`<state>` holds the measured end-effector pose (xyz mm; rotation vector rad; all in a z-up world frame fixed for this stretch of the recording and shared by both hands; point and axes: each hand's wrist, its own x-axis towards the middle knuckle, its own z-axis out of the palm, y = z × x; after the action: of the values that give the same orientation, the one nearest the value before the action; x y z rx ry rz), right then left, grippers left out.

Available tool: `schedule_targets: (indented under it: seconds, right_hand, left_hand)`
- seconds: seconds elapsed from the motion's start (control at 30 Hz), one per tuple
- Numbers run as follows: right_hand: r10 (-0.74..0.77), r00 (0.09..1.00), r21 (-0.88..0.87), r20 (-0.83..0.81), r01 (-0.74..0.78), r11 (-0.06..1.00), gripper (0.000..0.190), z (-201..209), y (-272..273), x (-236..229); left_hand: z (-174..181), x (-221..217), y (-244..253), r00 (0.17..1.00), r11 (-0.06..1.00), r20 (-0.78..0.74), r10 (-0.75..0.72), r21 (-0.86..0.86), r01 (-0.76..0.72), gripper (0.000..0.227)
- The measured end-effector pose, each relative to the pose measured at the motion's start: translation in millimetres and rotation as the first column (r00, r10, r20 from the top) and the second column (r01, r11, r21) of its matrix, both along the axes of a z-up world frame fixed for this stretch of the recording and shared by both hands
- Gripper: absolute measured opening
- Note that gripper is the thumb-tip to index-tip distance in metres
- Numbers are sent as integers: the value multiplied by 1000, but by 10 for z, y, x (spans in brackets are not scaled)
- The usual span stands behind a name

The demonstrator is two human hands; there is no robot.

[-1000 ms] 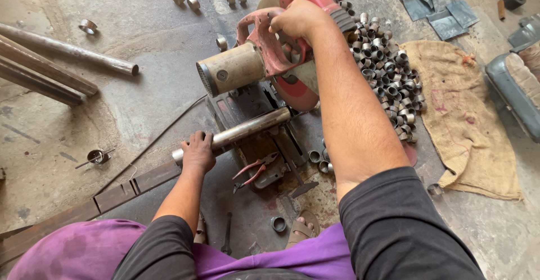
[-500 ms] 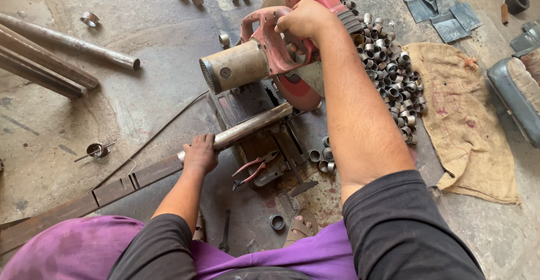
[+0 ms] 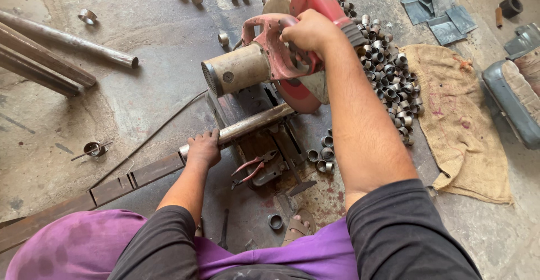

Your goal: The person uses a red angle grinder to cut a long metal pipe into small cylindrical sections. Sparks fly as the blade cuts through the metal, and the cut pieces accumulate on the floor.

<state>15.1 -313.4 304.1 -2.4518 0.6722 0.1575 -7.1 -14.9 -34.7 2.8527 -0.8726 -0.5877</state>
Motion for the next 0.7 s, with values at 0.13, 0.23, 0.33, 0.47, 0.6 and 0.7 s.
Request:
schedule_targets:
  seconds: [0.13, 0.23, 0.33, 0.47, 0.6, 0.7]
  right_hand:
    - [-2, 999, 39, 52, 0, 999, 29, -87, 8, -88]
    - [-11, 998, 56, 70, 7, 998, 30, -118, 0, -135]
    - [-35, 996, 77, 86, 29, 997, 28, -155, 20, -223]
    - [-49, 994, 144, 96, 34, 989, 25, -200, 54, -357]
    - [-38, 992, 173, 122, 16, 985, 22, -239, 66, -426]
    - [-59, 987, 242, 147, 22, 970, 21, -287, 69, -481]
  left_hand:
    - [8, 1, -13, 1000, 999, 3, 23, -29, -23, 65]
    - [38, -7, -21, 1000, 999, -10, 30, -15, -30, 64]
    - [84, -13, -31, 999, 999, -21, 31, -7, -31, 65]
    - [139, -6, -44, 999, 999, -44, 30, 20, -29, 65]
    - [172, 26, -95, 997, 998, -77, 16, 56, -12, 64]
    - [178, 24, -117, 997, 997, -71, 5, 82, 1, 58]
